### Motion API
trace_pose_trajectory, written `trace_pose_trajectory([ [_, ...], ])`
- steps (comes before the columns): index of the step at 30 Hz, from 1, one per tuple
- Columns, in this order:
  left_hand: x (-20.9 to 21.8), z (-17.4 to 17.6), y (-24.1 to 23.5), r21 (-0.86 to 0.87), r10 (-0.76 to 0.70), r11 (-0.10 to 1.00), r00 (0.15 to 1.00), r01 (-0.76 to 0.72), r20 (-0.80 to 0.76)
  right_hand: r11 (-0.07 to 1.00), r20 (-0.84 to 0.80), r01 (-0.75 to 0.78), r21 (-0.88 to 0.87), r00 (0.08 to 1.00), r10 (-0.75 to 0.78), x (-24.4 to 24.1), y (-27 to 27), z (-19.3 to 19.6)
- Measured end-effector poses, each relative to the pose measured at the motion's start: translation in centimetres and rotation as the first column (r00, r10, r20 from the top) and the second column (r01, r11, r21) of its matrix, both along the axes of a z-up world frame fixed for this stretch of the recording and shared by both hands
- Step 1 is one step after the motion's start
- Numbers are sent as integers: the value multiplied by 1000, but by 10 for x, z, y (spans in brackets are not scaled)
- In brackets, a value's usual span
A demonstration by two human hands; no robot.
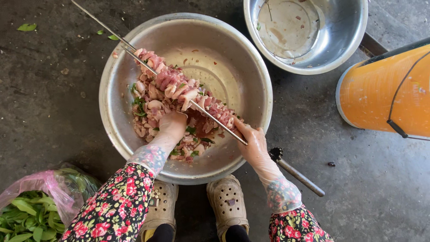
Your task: The person threads pieces of raw meat and green herbs onto a metal skewer from a large mixing bowl. They continue adding pieces along the length of the skewer, compacting them with gloved hands. The person works over the bowl, occasionally reaching for more meat and herbs from the mixture.
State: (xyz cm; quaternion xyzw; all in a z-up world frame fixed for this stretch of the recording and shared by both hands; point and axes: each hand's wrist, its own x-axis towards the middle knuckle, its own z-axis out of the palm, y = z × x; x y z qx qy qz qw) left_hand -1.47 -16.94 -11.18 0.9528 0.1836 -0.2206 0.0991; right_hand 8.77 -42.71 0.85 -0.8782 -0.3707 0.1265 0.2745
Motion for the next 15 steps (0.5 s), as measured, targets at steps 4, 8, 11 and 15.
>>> trace_pose_trajectory([
  [4, -6, -3, 0, 41, -273, 962, 960, 271, 67, 999, -13, 31, -39, 999, -32, -1, 3, 1],
  [8, -16, 11, -1, -109, -99, 986, 973, 123, 206, 997, -38, 39, -64, 998, -42, -1, 0, 0],
  [11, -11, 34, 9, -158, 159, 974, 986, -164, -48, 1000, -6, 15, -23, 1000, -15, -1, 1, 1],
  [15, -16, 80, 44, -601, 627, 484, 731, -637, -269, 999, -17, 46, -23, 999, -46, -2, 2, 2],
])
